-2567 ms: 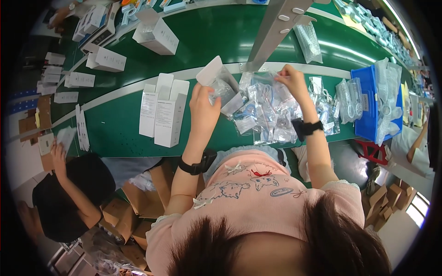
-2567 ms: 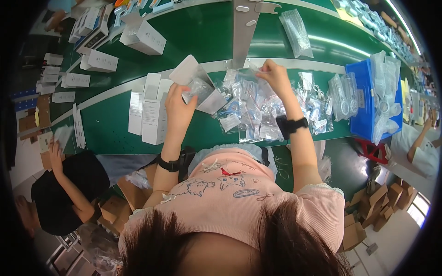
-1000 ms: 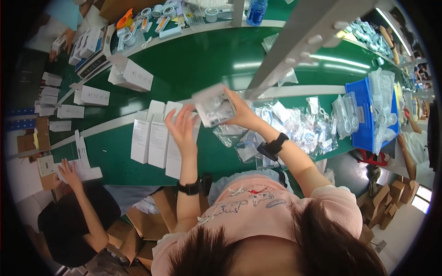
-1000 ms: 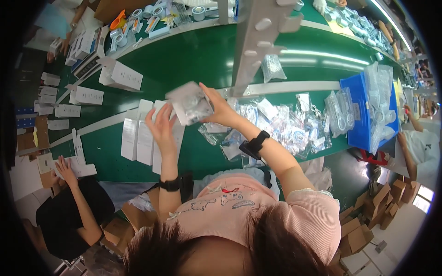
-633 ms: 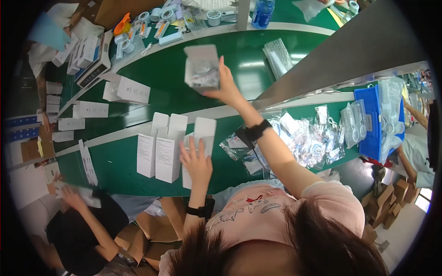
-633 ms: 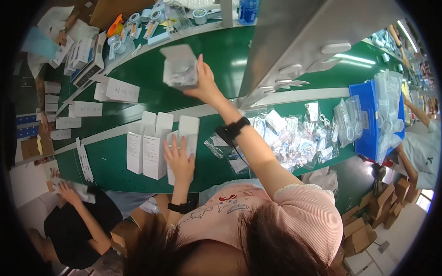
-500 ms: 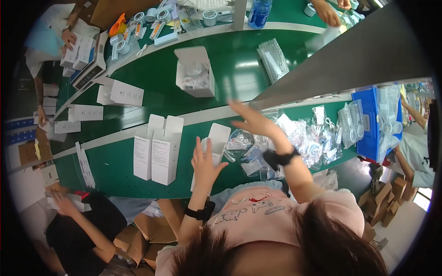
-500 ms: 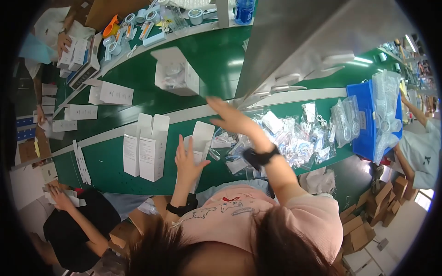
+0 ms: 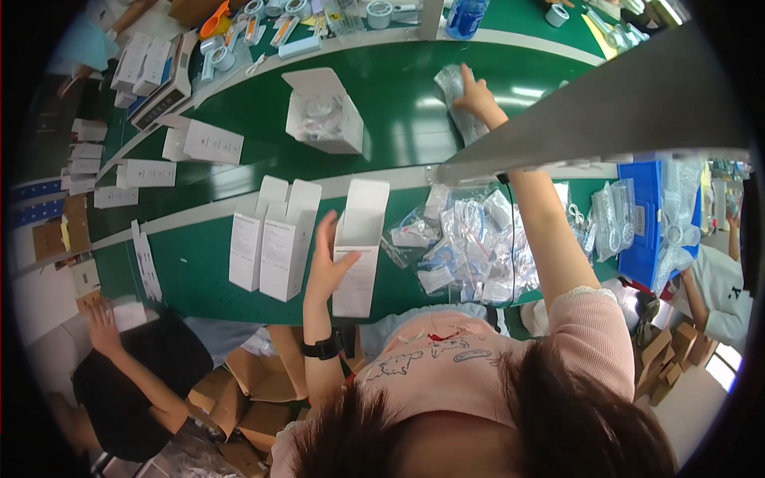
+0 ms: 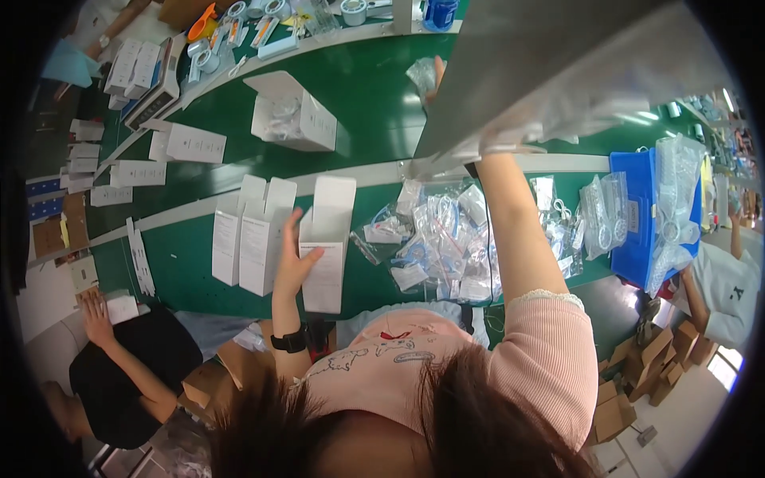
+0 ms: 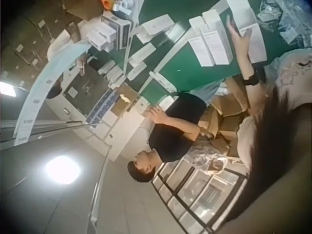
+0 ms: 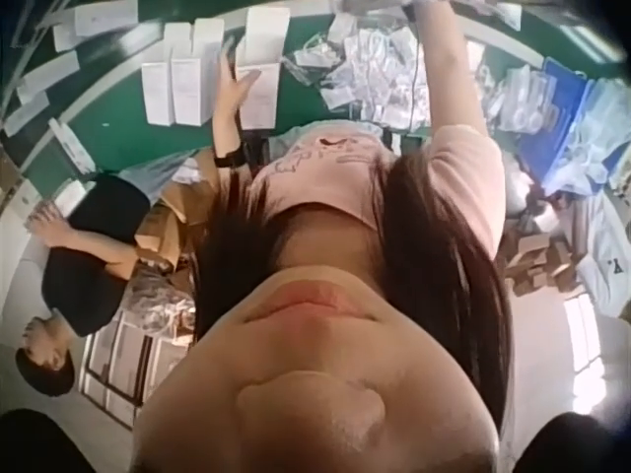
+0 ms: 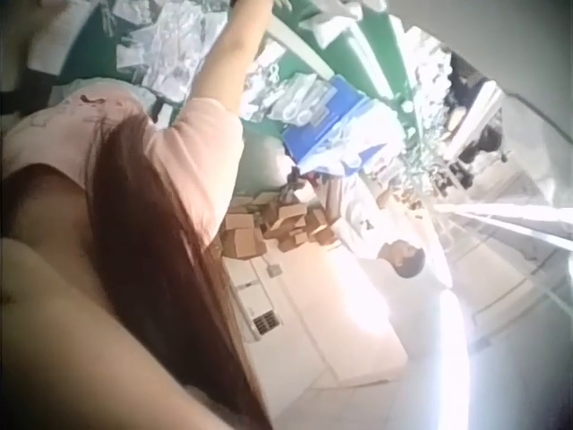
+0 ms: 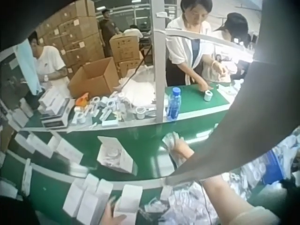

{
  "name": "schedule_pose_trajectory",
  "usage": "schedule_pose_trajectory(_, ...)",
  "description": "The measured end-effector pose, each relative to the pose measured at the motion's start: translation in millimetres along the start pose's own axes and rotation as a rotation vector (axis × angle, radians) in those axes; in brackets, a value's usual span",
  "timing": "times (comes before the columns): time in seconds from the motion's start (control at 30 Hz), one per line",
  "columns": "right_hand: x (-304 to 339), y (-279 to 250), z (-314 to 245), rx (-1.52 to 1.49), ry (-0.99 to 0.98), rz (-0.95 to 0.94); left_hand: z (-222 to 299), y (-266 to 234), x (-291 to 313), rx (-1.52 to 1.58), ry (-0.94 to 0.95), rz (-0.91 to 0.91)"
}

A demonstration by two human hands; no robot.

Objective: The person packs items by hand, picking up a white box and placing a small plastic bag and a bubble-wrapped object inside. They fold the box closed and set it aside before repeating the process with several more boxes.

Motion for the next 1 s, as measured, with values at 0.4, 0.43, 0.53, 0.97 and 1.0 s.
schedule_pose_trajectory(0.4,158,-186,-28,-1.963,0.886,0.446,47,72,3,-0.358,0.522,0.137)
schedule_pose_trajectory(0.43,163,-194,-56,-1.973,0.946,0.533,41,77,5,-0.322,0.521,0.188)
schedule_pose_trajectory(0.53,145,-218,-138,-1.847,1.019,0.796,32,96,11,-0.185,0.461,0.234)
schedule_pose_trajectory(0.97,182,-205,-166,-0.622,-0.153,0.254,16,114,21,-0.099,0.503,0.428)
schedule_pose_trajectory(1.0,188,-198,-148,-0.682,-0.136,0.294,14,111,21,-0.097,0.504,0.427)
Point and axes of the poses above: each hand's wrist, its own x-axis away from the middle knuckle, its own y-axis out of the palm, z = x × y, the point moved 1 cm from there along -x, towards the middle knuckle, and after that the axes turned 3 degrees about z, right-handed, at the moved point
